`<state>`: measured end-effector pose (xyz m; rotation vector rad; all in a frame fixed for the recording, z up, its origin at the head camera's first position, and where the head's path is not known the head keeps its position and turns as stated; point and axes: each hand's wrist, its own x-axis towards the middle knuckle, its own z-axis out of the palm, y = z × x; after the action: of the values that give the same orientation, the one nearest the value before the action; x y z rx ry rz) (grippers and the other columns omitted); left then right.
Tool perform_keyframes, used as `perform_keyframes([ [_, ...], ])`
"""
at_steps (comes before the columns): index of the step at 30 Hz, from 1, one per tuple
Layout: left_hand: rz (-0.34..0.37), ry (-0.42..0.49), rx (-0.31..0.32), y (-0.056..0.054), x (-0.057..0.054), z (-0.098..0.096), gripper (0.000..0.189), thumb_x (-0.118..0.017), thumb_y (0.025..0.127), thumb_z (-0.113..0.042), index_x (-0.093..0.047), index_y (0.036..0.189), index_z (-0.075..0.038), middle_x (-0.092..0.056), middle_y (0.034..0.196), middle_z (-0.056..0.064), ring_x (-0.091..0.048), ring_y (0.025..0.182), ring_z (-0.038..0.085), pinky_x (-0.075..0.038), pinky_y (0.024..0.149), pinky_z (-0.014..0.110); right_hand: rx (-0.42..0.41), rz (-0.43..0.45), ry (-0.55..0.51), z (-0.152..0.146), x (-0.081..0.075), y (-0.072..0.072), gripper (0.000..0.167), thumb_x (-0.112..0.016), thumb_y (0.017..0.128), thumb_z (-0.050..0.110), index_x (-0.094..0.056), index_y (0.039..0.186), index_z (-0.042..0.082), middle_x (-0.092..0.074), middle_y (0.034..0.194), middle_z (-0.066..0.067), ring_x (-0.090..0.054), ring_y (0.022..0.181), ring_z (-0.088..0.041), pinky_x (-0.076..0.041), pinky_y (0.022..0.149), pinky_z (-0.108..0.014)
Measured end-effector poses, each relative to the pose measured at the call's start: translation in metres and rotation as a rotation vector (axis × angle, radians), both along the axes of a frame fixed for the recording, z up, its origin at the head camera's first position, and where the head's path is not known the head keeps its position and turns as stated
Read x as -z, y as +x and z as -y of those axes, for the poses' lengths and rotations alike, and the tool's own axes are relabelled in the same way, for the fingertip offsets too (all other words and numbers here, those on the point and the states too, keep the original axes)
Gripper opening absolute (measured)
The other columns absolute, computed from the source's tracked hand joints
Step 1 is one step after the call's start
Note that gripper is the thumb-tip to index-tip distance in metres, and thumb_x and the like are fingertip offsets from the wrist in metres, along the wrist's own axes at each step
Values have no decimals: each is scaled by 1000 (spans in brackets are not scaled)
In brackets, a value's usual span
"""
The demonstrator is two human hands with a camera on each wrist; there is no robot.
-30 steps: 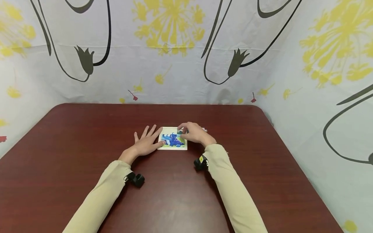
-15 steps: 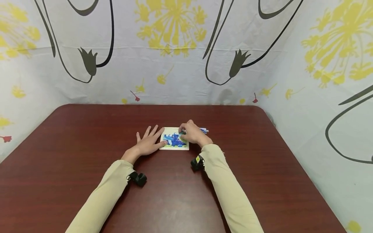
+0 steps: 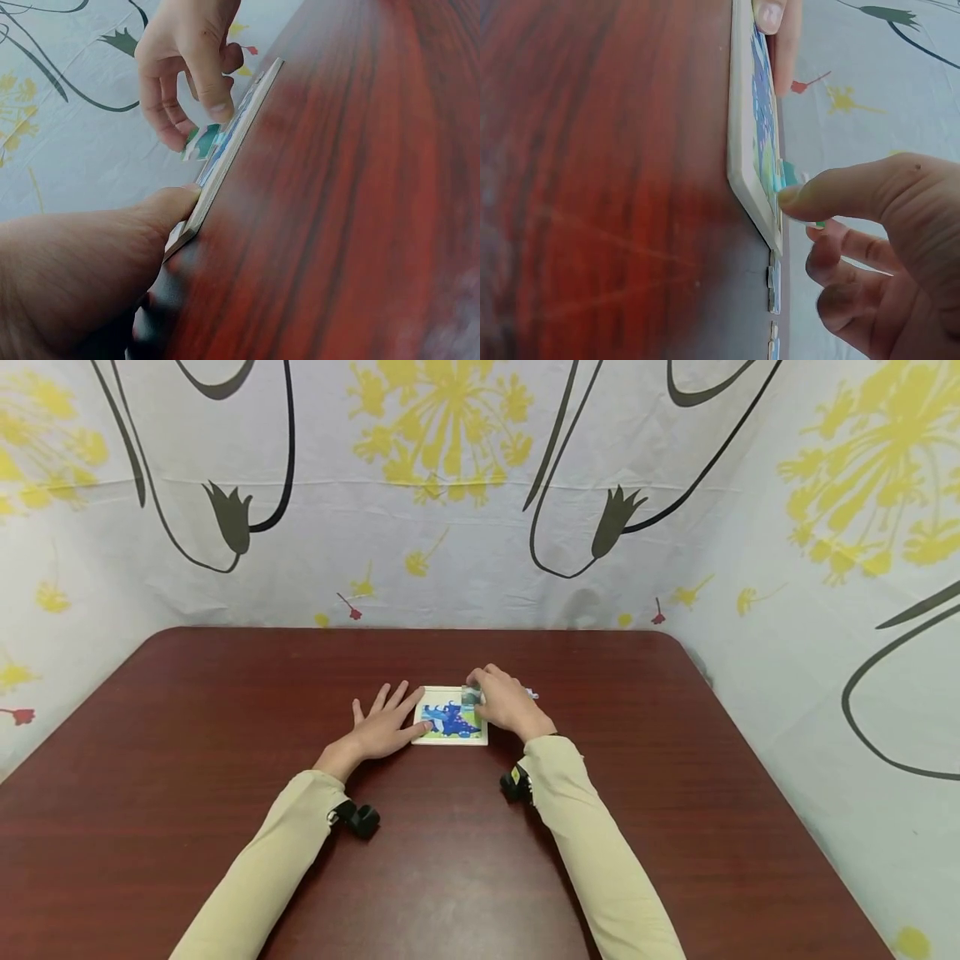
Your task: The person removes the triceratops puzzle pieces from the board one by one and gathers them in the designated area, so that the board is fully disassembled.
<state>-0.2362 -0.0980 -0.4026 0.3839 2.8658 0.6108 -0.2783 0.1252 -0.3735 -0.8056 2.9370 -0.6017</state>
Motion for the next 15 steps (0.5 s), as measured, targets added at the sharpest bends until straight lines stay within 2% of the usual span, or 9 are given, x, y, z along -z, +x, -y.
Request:
perform_keyframes([
  [5, 1, 2, 8, 1, 1, 0, 73, -43, 93, -54, -14, 151, -22, -3, 155, 9, 7, 140, 33, 10, 99, 66, 4, -13, -43, -4, 2, -2, 31, -67, 81, 5, -64, 111, 3, -57, 104, -11, -55, 95, -25, -46, 83, -41],
  [10, 1, 13, 14, 3, 2, 0, 73, -43, 93, -54, -14, 151, -21, -4, 155, 10, 6, 139, 34, 10, 99, 66, -7, -48, -83, -10, 3, -6, 30, -68, 81, 7, -64, 110, 1, -59, 101, -12, -57, 93, -25, -47, 80, -40],
  [15, -17, 14, 20, 2, 0, 1, 72, -43, 93, -53, -14, 151, -21, -3, 155, 10, 7, 140, 34, 10, 99, 66, 42, -135, -202, -42, -5, -11, 32, -70, 77, 5, -64, 107, -2, -60, 95, -17, -60, 75, -25, -48, 70, -38],
])
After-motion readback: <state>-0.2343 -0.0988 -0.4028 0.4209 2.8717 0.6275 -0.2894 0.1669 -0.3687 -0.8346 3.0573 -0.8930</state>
